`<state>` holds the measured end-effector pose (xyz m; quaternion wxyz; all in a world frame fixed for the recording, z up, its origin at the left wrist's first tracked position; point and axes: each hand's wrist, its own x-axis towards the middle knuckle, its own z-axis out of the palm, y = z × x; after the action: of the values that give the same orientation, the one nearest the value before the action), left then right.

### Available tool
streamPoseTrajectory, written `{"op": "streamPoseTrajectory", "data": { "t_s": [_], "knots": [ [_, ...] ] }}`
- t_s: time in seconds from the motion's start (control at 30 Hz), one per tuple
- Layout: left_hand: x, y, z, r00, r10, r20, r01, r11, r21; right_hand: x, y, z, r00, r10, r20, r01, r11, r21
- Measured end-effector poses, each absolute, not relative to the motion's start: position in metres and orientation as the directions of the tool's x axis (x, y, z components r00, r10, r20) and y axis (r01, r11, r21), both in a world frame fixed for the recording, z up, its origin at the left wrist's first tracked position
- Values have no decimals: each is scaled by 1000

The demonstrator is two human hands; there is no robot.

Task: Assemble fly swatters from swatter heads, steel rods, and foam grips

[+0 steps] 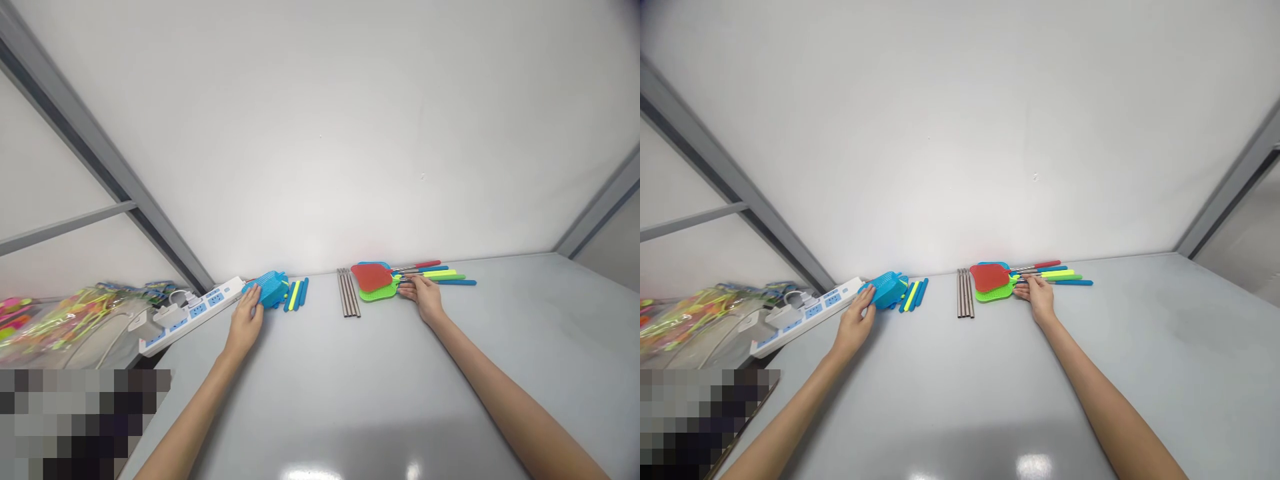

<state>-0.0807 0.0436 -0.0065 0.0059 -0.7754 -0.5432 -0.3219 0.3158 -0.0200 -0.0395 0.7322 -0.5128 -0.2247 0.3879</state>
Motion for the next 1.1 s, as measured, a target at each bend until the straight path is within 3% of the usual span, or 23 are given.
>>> {"op": "streamPoseTrajectory", "data": {
  "t_s": [0.07,0.17,0.3,0.4,0.57,0.8,1.1],
  "knots": [
    [-70,30,2,241,782,574,794,-499,348,315,-21,-38,599,798,-61,-341,186,-921],
    [-49,1,11,381,745,548,717,-612,333,314,-21,-37,601,798,-57,-342,192,-920],
    [-28,-41,5,722,622,303,557,-783,277,314,-22,-37,591,805,-53,-335,185,-924],
    [-24,-61,-2,824,536,184,472,-828,302,314,-21,-37,583,810,-54,-333,178,-926],
    [-25,-73,-1,816,559,149,477,-796,373,314,-20,-37,578,815,-49,-320,171,-932],
    [-15,-77,-6,756,605,251,503,-782,368,295,-30,-34,560,828,21,-260,200,-945],
    [-13,-77,-6,731,609,308,510,-788,346,243,-52,-28,199,980,-11,-275,45,-960]
  ]
}}
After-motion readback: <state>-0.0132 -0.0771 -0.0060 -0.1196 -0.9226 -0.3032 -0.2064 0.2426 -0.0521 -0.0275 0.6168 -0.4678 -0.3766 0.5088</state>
